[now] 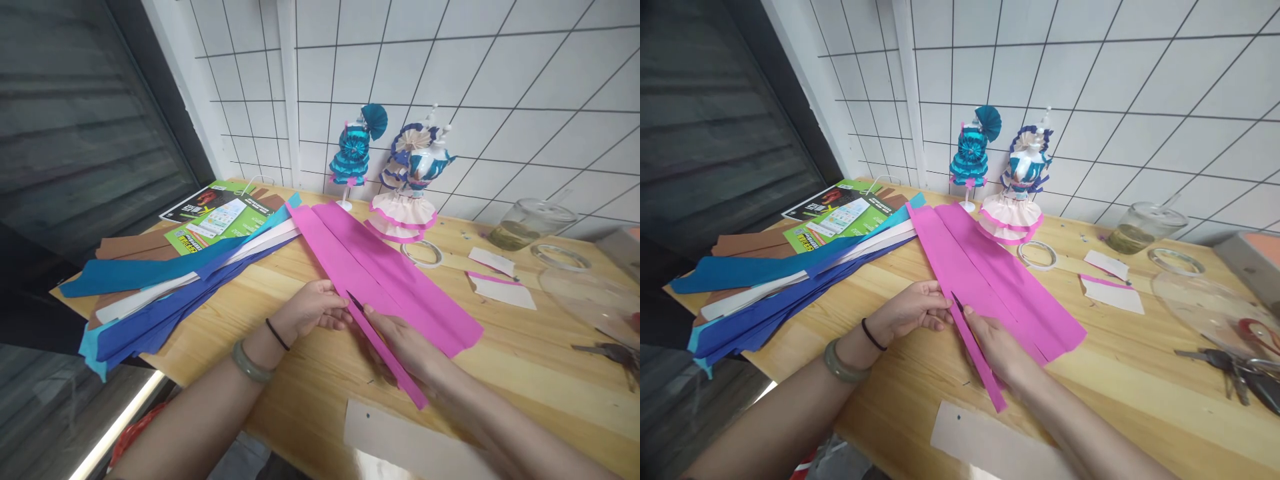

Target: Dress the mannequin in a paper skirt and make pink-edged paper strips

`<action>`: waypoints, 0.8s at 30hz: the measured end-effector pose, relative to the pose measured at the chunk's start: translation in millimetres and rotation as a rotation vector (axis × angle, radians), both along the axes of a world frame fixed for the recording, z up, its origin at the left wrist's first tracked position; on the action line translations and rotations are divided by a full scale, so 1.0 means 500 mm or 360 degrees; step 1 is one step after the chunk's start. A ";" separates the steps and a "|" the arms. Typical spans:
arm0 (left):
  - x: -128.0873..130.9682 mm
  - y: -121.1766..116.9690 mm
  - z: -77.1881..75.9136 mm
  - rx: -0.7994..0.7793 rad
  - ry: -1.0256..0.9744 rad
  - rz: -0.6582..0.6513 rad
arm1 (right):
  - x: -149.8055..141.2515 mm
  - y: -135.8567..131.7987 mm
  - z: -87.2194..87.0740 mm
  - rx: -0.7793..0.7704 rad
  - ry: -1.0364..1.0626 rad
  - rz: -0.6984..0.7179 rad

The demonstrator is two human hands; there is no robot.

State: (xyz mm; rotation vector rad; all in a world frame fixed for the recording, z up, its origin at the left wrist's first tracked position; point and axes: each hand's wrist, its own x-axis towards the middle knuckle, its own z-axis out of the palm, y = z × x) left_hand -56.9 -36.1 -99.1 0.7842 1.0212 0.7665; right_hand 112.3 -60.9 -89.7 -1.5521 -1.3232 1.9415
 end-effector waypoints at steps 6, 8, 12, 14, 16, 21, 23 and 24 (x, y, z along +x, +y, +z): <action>0.001 -0.001 -0.006 0.0036 -0.0007 -0.0040 | -0.011 0.011 0.006 -0.0038 0.0075 0.0004; 0.001 -0.002 -0.007 0.0042 0.0003 -0.0047 | -0.016 0.015 0.009 -0.0067 0.0103 -0.0019; 0.002 -0.002 -0.009 0.0063 -0.0008 -0.0036 | -0.021 0.020 0.012 -0.0043 0.0132 -0.0048; 0.002 -0.002 -0.011 0.0082 -0.0029 -0.0017 | -0.021 0.020 0.013 -0.0037 0.0107 -0.0053; 0.001 -0.002 -0.011 0.0093 -0.0045 -0.0010 | -0.020 0.019 0.014 -0.0027 0.0063 -0.0046; -0.001 -0.003 -0.010 0.0091 -0.0041 -0.0016 | -0.020 0.020 0.007 -0.0011 0.0059 -0.0035; -0.001 -0.002 -0.010 0.0101 -0.0043 -0.0026 | -0.017 0.023 0.001 0.0037 0.0066 -0.0015; -0.001 -0.002 -0.009 0.0105 -0.0039 -0.0033 | -0.016 0.024 -0.002 0.0071 0.0056 0.0000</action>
